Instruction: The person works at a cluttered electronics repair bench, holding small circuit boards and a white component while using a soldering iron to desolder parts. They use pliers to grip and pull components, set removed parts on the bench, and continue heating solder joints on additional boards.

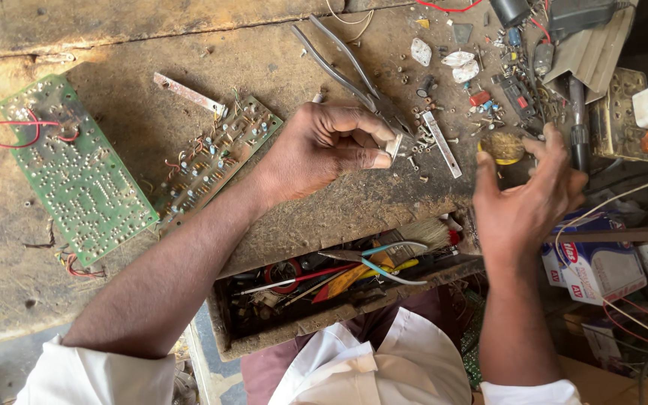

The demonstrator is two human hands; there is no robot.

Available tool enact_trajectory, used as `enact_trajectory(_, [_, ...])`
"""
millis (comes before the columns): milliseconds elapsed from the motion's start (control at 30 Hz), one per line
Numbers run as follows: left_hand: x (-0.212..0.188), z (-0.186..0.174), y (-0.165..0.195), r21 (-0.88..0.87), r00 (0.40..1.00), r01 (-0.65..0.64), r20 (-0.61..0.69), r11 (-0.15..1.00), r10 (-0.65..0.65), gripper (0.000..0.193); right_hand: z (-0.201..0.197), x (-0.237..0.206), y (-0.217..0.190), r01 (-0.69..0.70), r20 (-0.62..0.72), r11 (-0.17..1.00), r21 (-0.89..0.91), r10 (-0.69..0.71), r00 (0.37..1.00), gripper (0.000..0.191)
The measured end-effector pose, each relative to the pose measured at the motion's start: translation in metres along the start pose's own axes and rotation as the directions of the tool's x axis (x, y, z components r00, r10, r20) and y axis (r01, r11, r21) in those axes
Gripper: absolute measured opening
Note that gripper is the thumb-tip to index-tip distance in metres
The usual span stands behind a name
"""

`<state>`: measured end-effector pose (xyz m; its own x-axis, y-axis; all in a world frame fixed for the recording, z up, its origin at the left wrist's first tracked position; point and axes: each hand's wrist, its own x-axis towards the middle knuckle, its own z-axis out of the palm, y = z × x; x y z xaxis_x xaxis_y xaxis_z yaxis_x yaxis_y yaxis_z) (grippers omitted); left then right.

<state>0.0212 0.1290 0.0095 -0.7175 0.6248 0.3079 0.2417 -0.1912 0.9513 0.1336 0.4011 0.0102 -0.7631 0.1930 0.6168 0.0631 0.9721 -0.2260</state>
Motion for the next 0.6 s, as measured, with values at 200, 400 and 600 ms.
enact_trajectory(200, [0.002, -0.003, 0.004, 0.021, 0.996, 0.028, 0.080, 0.999, -0.030, 0.023, -0.011, -0.007, 0.049, 0.115, -0.119, 0.973, -0.198, -0.141, 0.983, 0.055])
enact_trajectory(400, [0.001, -0.004, 0.005, -0.014, 0.987, 0.089, 0.136, 0.996, -0.086, 0.025, -0.028, -0.017, 0.113, -0.172, -0.057, 0.984, -0.053, 0.169, 0.984, 0.031])
enact_trajectory(600, [0.000, -0.003, 0.004, -0.052, 0.981, 0.107, 0.168, 0.993, -0.096, 0.025, -0.009, -0.029, 0.156, -0.265, 0.077, 0.925, 0.273, 0.253, 0.964, 0.022])
